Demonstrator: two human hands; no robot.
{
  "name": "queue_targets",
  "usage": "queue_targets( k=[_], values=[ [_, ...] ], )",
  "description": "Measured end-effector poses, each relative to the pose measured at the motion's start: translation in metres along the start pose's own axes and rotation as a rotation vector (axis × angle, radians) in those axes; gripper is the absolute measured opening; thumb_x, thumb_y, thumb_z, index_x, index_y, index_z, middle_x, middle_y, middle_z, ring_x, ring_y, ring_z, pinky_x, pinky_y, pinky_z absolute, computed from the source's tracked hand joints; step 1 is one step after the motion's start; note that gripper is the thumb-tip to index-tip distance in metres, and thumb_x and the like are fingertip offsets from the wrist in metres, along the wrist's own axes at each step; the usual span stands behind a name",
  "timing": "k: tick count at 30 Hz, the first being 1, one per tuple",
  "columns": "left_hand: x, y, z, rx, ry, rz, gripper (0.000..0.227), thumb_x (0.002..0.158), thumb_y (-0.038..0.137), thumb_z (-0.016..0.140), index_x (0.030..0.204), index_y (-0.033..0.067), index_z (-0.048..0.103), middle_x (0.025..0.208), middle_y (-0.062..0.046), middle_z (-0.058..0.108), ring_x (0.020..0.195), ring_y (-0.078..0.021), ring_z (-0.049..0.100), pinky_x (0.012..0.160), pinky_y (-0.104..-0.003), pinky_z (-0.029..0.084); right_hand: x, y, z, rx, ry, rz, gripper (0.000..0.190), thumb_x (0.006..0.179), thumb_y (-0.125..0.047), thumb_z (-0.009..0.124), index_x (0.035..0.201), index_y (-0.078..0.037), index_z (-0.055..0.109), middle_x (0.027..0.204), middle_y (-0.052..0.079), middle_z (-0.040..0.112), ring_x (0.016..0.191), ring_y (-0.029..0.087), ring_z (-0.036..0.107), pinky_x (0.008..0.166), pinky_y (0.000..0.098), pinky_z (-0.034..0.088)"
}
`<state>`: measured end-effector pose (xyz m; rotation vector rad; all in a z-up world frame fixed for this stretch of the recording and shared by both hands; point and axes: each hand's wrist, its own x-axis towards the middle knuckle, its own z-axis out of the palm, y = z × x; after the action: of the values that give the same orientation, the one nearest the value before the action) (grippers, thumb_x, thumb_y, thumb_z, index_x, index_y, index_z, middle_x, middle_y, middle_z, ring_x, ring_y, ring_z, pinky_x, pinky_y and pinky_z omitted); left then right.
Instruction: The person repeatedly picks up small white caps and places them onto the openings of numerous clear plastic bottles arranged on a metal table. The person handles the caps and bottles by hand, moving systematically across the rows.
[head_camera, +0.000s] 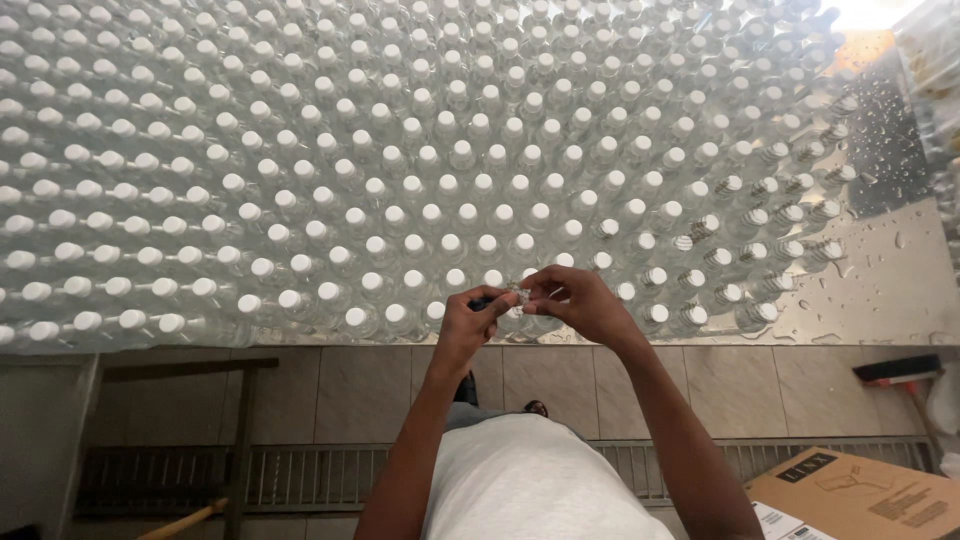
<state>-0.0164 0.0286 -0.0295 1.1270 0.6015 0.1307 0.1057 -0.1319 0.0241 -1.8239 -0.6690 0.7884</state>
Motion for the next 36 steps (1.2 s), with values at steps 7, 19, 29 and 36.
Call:
queue_targets(
  k=[7,19,29,36],
  values=[
    [-0.01,0.009,0.007,-0.052,0.042,-0.002,0.023,0.084,0.016,0.087,0.093,-0.0012,0.076,0.059,-0.006,0.061,0.042,-0.0051,0.051,0.037,-0.017,0.035,-0.002,-0.01,0.001,0.108,-0.016,0.054,0.035,0.08,-0.011,0.086,0.113,-0.003,0.077,0.09,0.013,0.078,0.086,0.017,0.071,0.082,0.0314,0.06],
    [-0.012,-0.002,0.008,-0.054,0.035,0.022,0.044,0.082,0.022,0.09,0.115,0.0,0.072,0.099,-0.012,0.072,0.046,-0.0064,0.056,0.036,-0.019,0.039,-0.008,0.017,0.034,0.512,0.192,0.044,0.028,0.088,-0.01,0.08,0.111,0.004,0.069,0.086,0.016,0.076,0.077,0.019,0.074,0.082,0.0349,0.063],
    [-0.021,0.01,-0.004,-0.123,0.006,-0.044,0.028,0.091,0.017,0.079,0.114,0.0025,0.075,0.062,-0.008,0.06,0.042,-0.0098,0.052,0.035,-0.019,0.033,-0.012,0.041,0.055,0.707,0.236,0.09,0.025,0.09,-0.011,0.079,0.108,0.002,0.07,0.096,0.013,0.072,0.082,0.02,0.07,0.082,0.0339,0.06],
    [-0.018,0.007,-0.006,-0.199,0.023,-0.09,0.024,0.092,0.017,0.073,0.113,0.0046,0.075,0.066,-0.01,0.065,0.044,-0.0096,0.052,0.036,-0.02,0.032,-0.014,0.062,0.069,0.852,0.247,0.102,0.022,0.094,-0.007,0.072,0.111,0.007,0.068,0.098,0.016,0.068,0.089,0.024,0.07,0.079,0.0347,0.061]
  ],
)
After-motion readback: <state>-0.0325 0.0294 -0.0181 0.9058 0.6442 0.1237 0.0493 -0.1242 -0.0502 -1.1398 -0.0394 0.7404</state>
